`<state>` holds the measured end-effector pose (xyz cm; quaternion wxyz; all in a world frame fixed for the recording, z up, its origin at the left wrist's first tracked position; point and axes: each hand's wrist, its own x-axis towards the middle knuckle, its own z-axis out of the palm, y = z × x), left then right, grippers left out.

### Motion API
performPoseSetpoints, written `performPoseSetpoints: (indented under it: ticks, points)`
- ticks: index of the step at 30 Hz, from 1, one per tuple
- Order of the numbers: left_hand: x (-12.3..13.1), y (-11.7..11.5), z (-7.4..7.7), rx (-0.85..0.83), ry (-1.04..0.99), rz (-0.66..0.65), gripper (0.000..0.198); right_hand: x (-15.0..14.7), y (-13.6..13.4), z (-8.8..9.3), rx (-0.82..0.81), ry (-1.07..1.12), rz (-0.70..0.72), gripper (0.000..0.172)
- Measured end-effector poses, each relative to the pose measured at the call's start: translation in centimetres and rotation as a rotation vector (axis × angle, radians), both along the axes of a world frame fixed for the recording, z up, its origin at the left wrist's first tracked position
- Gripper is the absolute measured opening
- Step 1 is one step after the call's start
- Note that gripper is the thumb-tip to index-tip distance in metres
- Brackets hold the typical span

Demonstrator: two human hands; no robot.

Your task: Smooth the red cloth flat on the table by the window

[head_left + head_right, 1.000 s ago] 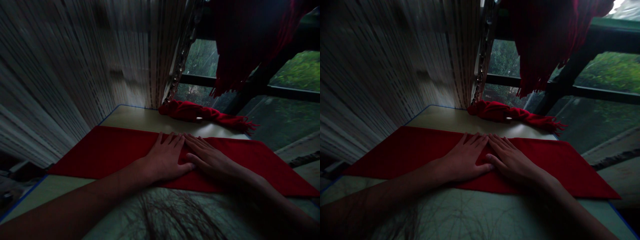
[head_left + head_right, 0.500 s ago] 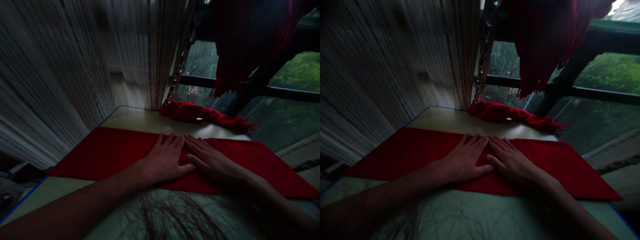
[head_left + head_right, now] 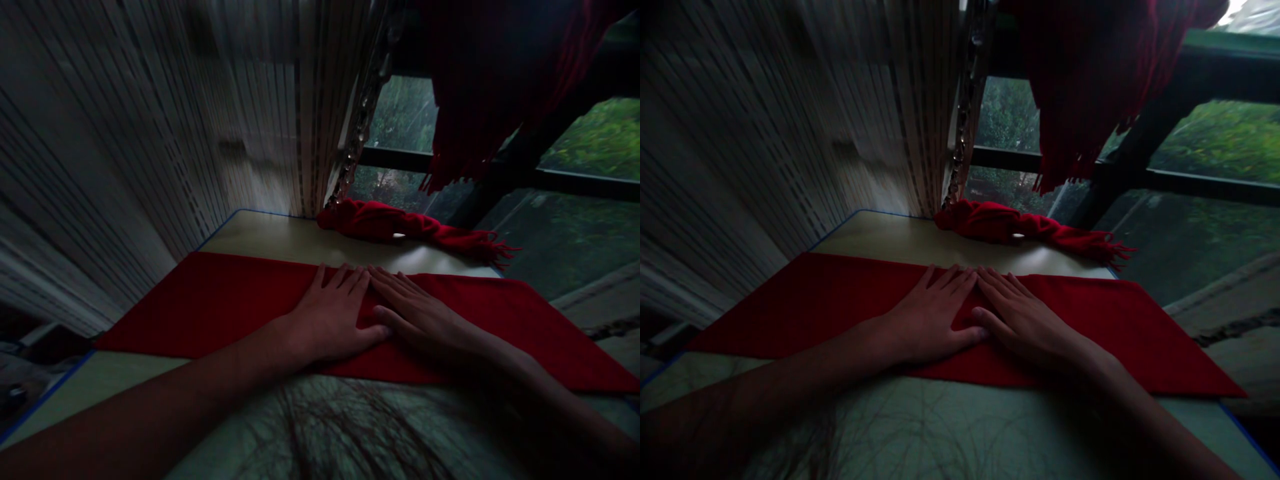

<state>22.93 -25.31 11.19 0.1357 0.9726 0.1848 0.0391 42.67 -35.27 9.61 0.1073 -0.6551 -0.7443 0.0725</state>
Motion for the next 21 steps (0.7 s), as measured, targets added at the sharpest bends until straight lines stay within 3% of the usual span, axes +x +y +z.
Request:
performPoseSetpoints:
  ticks: [21]
  points:
    - [0.07,0.09,-0.03,0.004,0.005,0.007,0.094,-0.09,0.02,0.18,-0.021,-0.007,0.003,0.078]
